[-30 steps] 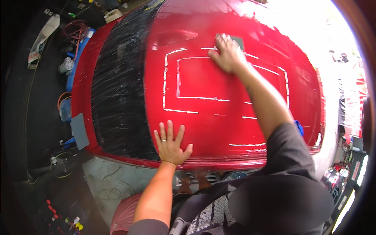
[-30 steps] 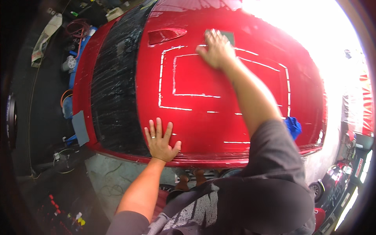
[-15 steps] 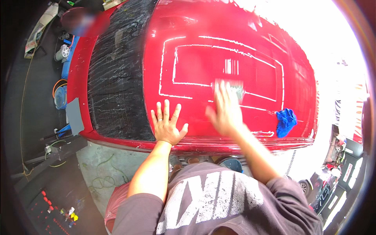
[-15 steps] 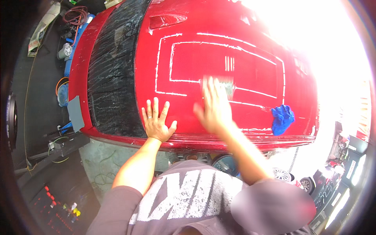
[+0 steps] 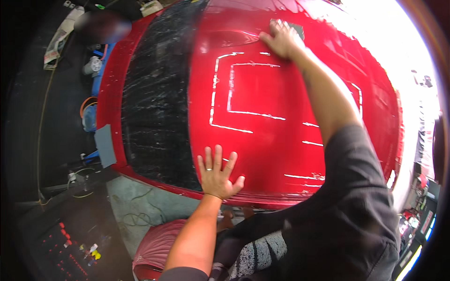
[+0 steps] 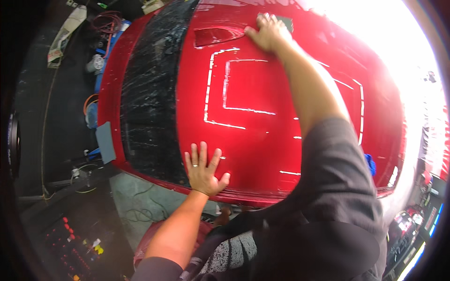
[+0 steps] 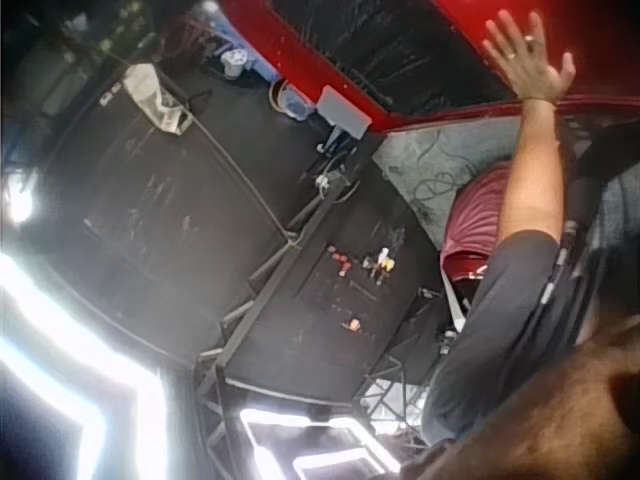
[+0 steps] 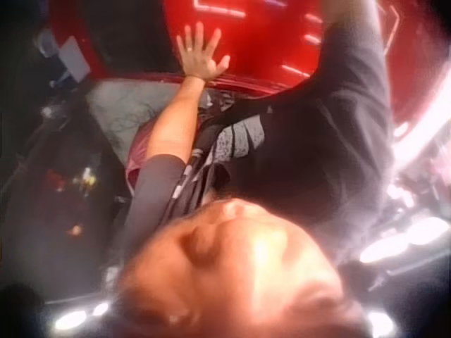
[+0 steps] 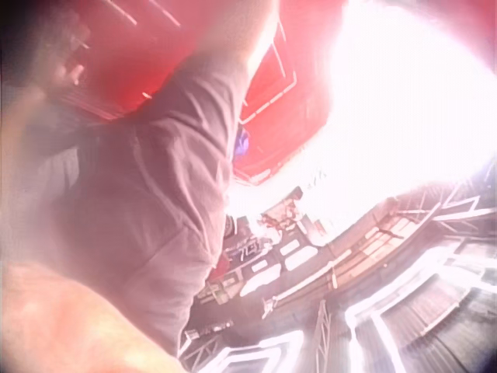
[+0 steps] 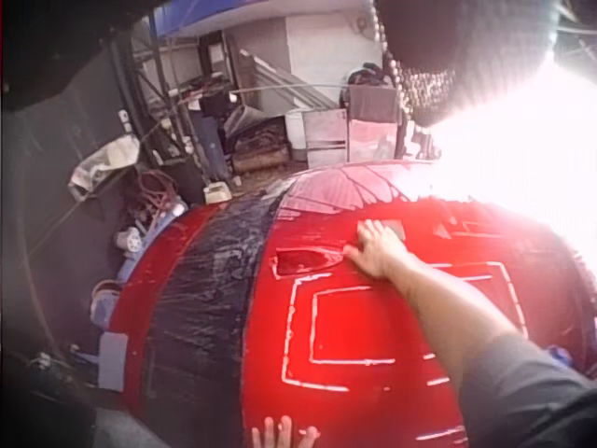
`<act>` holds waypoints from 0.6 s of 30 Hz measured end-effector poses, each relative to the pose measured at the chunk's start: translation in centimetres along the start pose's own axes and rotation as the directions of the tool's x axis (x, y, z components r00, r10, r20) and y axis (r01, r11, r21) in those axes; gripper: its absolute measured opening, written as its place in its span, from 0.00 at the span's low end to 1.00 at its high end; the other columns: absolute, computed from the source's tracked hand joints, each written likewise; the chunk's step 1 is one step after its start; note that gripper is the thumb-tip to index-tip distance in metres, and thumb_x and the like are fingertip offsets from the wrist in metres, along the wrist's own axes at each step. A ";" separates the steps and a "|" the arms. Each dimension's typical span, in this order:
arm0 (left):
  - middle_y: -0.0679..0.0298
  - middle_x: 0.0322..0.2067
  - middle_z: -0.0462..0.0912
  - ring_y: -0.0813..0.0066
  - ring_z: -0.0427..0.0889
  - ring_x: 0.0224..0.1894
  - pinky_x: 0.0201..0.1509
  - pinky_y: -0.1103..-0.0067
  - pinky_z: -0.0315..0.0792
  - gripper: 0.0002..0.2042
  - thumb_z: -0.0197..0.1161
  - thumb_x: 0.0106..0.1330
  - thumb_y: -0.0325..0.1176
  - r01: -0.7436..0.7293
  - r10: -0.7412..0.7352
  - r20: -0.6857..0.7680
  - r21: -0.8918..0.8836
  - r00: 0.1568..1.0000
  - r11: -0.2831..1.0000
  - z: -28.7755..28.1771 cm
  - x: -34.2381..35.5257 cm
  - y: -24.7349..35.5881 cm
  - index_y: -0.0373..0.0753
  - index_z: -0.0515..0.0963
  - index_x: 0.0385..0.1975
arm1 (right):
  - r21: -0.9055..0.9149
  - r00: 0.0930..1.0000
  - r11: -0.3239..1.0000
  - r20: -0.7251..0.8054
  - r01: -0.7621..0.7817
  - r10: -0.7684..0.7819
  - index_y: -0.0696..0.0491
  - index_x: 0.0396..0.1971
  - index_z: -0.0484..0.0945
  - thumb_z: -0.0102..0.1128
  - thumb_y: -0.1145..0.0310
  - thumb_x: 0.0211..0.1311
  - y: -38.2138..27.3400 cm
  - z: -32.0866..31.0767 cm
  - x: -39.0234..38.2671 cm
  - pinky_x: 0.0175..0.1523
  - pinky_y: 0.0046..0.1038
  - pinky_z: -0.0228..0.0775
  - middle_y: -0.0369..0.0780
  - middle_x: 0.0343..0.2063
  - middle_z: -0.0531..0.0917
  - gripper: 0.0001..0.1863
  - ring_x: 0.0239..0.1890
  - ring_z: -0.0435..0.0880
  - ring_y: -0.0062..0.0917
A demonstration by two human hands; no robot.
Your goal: The person sands a section of a red car's trunk lid using a sanding block and water, then wipes the area with a blue cloth. They switch to a finer grit sandpaper and continue sanding the same area.
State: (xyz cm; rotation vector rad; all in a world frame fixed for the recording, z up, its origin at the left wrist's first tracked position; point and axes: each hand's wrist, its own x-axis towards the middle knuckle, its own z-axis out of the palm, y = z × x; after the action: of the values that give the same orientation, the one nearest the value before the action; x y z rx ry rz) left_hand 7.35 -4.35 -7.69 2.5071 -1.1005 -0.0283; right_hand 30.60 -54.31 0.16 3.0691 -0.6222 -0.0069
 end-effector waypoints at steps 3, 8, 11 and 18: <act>0.44 0.92 0.57 0.30 0.49 0.94 0.91 0.29 0.44 0.48 0.71 0.64 0.66 -0.010 0.011 -0.036 0.018 0.999 1.000 0.1 -0.1 -0.1 0.61 0.73 0.88 | 0.127 1.000 0.992 -0.005 -0.025 0.026 0.53 0.90 0.65 0.46 0.28 0.89 1.0 1.7 5.9 0.94 0.48 0.54 0.52 0.91 0.64 0.50 0.93 0.58 0.46; 0.43 0.92 0.57 0.26 0.50 0.93 0.91 0.29 0.44 0.48 0.74 0.64 0.63 0.013 -0.012 0.012 -0.021 1.000 1.000 -0.3 0.0 0.1 0.60 0.72 0.88 | 0.108 0.988 0.991 -0.140 0.077 -0.062 0.59 0.89 0.63 0.49 0.38 0.91 -3.6 1.0 -14.7 0.95 0.53 0.50 0.56 0.90 0.62 0.45 0.93 0.57 0.54; 0.44 0.93 0.54 0.28 0.47 0.94 0.92 0.29 0.42 0.49 0.74 0.65 0.62 0.032 -0.032 0.041 -0.013 0.999 0.999 -0.8 0.2 0.5 0.62 0.70 0.89 | 0.210 0.995 0.973 0.010 0.096 -0.100 0.62 0.87 0.65 0.66 0.49 0.83 -9.0 -3.4 -34.1 0.93 0.62 0.48 0.63 0.89 0.61 0.45 0.93 0.55 0.60; 0.44 0.93 0.54 0.30 0.47 0.94 0.92 0.29 0.41 0.50 0.76 0.63 0.62 0.013 -0.013 0.014 -0.022 1.000 1.000 -0.9 0.4 0.5 0.61 0.71 0.89 | 0.215 0.990 0.968 0.027 0.133 -0.142 0.63 0.89 0.62 0.57 0.42 0.88 -8.3 -1.2 -36.4 0.95 0.57 0.43 0.62 0.90 0.59 0.46 0.94 0.53 0.56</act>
State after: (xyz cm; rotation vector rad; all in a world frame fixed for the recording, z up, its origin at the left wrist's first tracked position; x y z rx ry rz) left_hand 7.42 -4.65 -6.66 2.4977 -1.0836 -0.0615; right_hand 0.36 -32.49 1.36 3.3218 -0.4361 -0.0058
